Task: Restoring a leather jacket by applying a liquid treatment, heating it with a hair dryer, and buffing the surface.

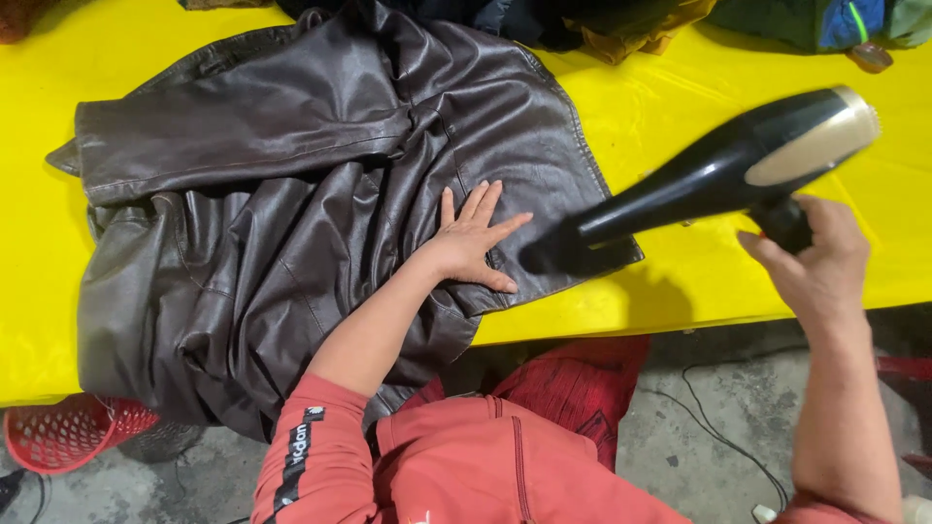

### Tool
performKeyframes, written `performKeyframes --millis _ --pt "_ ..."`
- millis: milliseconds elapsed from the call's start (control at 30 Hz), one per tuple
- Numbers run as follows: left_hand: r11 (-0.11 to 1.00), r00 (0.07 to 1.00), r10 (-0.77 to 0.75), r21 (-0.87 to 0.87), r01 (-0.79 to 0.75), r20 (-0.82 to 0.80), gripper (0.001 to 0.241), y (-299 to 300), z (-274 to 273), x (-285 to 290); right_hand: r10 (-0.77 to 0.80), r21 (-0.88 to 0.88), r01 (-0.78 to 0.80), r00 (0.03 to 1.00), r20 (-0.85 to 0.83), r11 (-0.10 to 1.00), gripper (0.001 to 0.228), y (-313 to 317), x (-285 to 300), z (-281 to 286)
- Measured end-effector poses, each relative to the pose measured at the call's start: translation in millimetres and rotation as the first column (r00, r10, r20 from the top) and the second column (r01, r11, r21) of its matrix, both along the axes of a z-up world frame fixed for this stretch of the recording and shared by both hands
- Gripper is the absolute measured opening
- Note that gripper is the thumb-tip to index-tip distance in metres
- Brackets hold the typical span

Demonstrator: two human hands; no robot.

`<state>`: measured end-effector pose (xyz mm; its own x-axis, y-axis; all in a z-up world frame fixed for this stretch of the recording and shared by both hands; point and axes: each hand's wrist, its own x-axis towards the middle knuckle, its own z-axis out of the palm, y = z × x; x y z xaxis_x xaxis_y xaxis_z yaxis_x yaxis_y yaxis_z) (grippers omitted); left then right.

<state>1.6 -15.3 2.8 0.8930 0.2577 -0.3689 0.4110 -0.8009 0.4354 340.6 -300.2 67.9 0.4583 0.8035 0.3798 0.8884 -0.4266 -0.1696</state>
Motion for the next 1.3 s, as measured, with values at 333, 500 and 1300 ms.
performKeyframes --millis 333,500,1300 --pt "1.000 1.000 -0.002 0.003 0.002 -0.007 0.111 1 0 -2 -0.063 0.099 0.031 0.936 0.346 0.995 0.052 -24 61 -14" --pt "1.000 1.000 0.000 -0.005 0.001 0.010 0.112 2 -2 -2 -0.069 0.010 0.068 0.986 0.150 0.998 0.041 -48 19 11" --pt "1.000 1.000 -0.007 -0.015 0.007 -0.018 0.109 0 3 -1 -0.650 -0.090 0.737 0.524 -0.551 0.670 0.061 -40 162 -30"
